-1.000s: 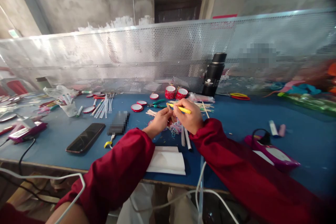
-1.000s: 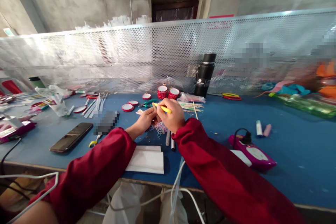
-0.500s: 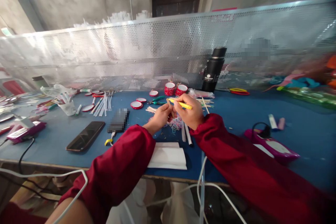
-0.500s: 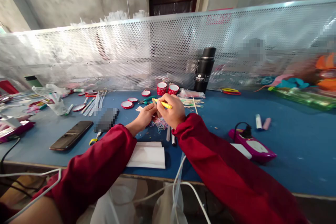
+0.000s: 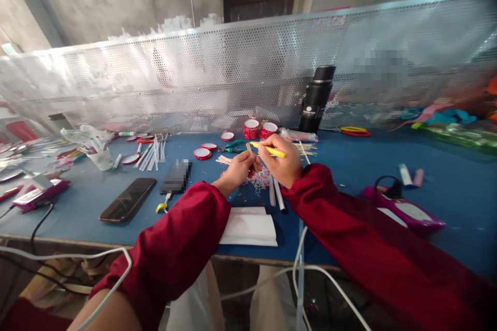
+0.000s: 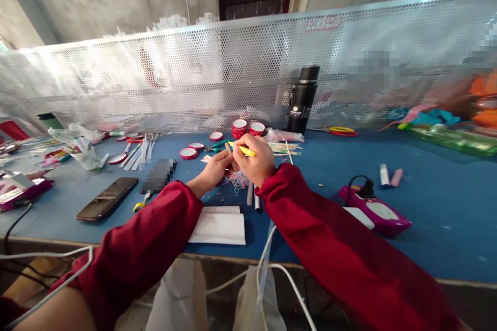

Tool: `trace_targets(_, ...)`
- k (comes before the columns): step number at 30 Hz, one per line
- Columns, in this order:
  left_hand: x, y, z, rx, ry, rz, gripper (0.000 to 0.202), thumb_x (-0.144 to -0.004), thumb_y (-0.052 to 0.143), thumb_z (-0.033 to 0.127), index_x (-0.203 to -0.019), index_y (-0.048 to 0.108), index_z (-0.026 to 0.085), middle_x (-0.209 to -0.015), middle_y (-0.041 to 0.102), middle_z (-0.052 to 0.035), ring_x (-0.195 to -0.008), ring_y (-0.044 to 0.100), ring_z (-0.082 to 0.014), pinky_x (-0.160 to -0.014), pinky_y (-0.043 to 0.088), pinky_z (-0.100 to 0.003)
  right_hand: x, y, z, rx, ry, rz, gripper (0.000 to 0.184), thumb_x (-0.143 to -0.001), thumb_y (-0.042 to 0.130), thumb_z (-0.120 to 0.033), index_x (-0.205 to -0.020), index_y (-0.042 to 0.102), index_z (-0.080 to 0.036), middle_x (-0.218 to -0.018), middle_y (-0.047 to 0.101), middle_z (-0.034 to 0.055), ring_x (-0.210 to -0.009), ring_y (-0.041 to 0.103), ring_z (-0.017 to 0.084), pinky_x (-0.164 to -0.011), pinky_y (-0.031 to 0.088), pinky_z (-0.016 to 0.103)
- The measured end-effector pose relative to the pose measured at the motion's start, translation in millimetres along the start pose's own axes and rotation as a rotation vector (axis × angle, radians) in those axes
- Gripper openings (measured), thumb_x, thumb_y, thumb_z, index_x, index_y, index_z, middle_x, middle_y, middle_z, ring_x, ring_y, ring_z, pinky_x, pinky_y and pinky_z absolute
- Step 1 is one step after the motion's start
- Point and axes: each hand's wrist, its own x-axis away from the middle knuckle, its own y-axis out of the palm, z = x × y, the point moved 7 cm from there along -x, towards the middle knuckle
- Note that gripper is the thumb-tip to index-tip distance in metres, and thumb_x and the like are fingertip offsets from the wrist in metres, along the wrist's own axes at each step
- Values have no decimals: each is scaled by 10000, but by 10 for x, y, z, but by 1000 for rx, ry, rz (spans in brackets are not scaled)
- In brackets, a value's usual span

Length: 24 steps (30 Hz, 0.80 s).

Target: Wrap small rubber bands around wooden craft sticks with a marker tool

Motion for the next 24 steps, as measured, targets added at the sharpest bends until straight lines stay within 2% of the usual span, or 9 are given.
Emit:
trace_targets(9,18,6,25,9,-7,-1,340,-974,542,371,-706,537,162,-606,574,2,-466,449,-76,-479,352,-209,-10,9,3,-19,-19,3,136,-915,601,-309,-796,582,-247,-714,671,10,-666,592,194,-638,428,339)
trace_targets(20,13,4,10,13,-11,-7,350,-976,541,381,-703,547,162,-585,569,6,-454,441,-77,-469,350,-209,-8,-19,-19,-30,11,1,167,-884,611,-296,-733,556,-252,-698,657,4,-661,580,191,-619,415,333)
trace_targets(24,5,7,6,10,-11,-7,366,-949,588,433,-706,552,163,-579,574,5,-446,442,-79,-467,348,-219,-10,-33,6,-38,35,22,169,-885,604,-303,-730,557,-252,-687,653,2,-654,580,191,-609,416,331)
